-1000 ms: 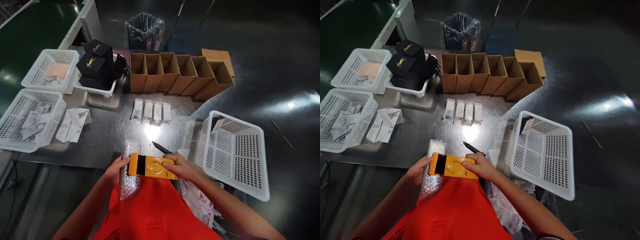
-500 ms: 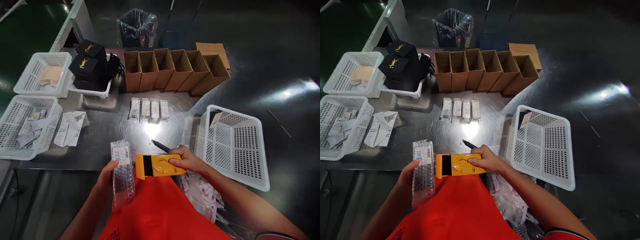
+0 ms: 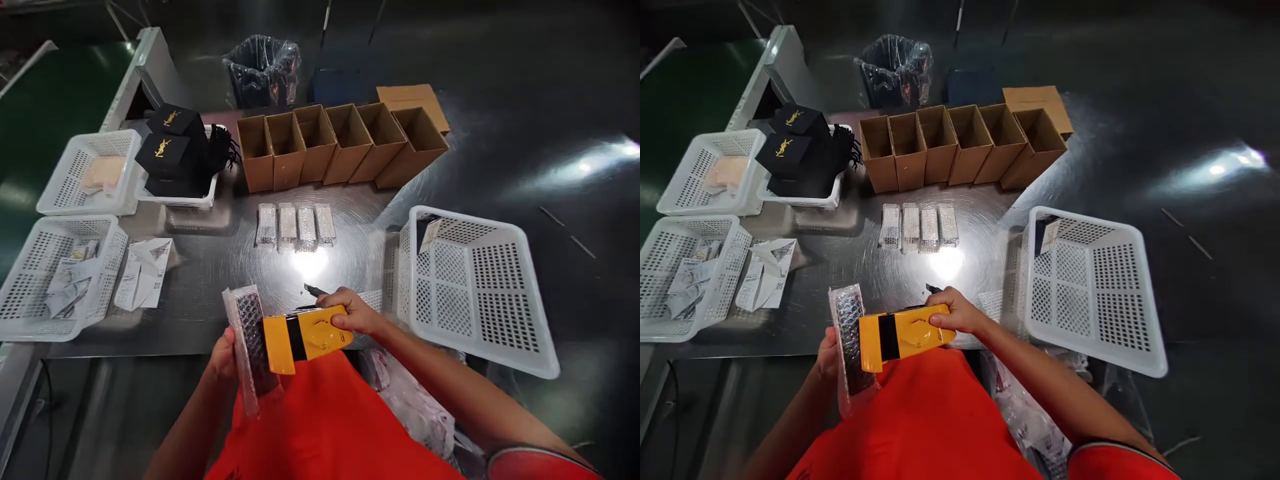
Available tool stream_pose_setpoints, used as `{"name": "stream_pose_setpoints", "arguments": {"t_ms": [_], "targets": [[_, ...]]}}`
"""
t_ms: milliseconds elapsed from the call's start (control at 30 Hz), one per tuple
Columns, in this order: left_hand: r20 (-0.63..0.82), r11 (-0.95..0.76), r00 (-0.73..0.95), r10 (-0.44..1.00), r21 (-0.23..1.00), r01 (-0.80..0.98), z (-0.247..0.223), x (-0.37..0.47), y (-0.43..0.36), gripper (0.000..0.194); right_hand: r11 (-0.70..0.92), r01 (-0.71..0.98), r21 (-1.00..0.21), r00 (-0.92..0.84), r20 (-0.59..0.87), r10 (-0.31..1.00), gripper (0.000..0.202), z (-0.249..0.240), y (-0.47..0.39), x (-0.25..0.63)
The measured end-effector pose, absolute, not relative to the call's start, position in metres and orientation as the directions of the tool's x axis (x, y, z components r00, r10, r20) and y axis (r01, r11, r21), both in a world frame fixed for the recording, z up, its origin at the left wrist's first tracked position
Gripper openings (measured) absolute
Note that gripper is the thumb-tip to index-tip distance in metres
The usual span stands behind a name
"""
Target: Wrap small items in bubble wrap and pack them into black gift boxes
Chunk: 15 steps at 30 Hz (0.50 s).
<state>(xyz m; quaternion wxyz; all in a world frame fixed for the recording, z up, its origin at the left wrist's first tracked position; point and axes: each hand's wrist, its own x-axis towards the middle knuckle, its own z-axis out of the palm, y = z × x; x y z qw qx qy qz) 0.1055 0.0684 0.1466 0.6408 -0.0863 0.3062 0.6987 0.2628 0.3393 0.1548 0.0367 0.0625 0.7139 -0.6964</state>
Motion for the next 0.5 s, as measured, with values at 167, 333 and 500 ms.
{"name": "stream_pose_setpoints", "arguments": {"t_ms": [167, 333, 500], "targets": [[-0.651, 0.087, -0.155, 0.743, 0.324, -0.942, 0.161, 0.106, 0.096, 0.048, -0.004, 0.161, -0.987, -0.986, -0.161, 0.046, 0.064, 0.157, 0.345, 0.260], [-0.688, 0.092, -0.280, 0.669, 0.451, -0.888, 0.169, 0.092, 0.100, 0.031, 0.007, 0.240, -0.971, -0.969, -0.240, 0.056, 0.063, 0.159, 0.342, 0.256], [-0.691, 0.021, -0.214, 0.691, 0.315, -0.949, 0.164, 0.099, 0.099, 0.044, 0.035, 0.284, -0.958, -0.958, -0.283, 0.035, 0.062, 0.169, 0.330, 0.247]]}}
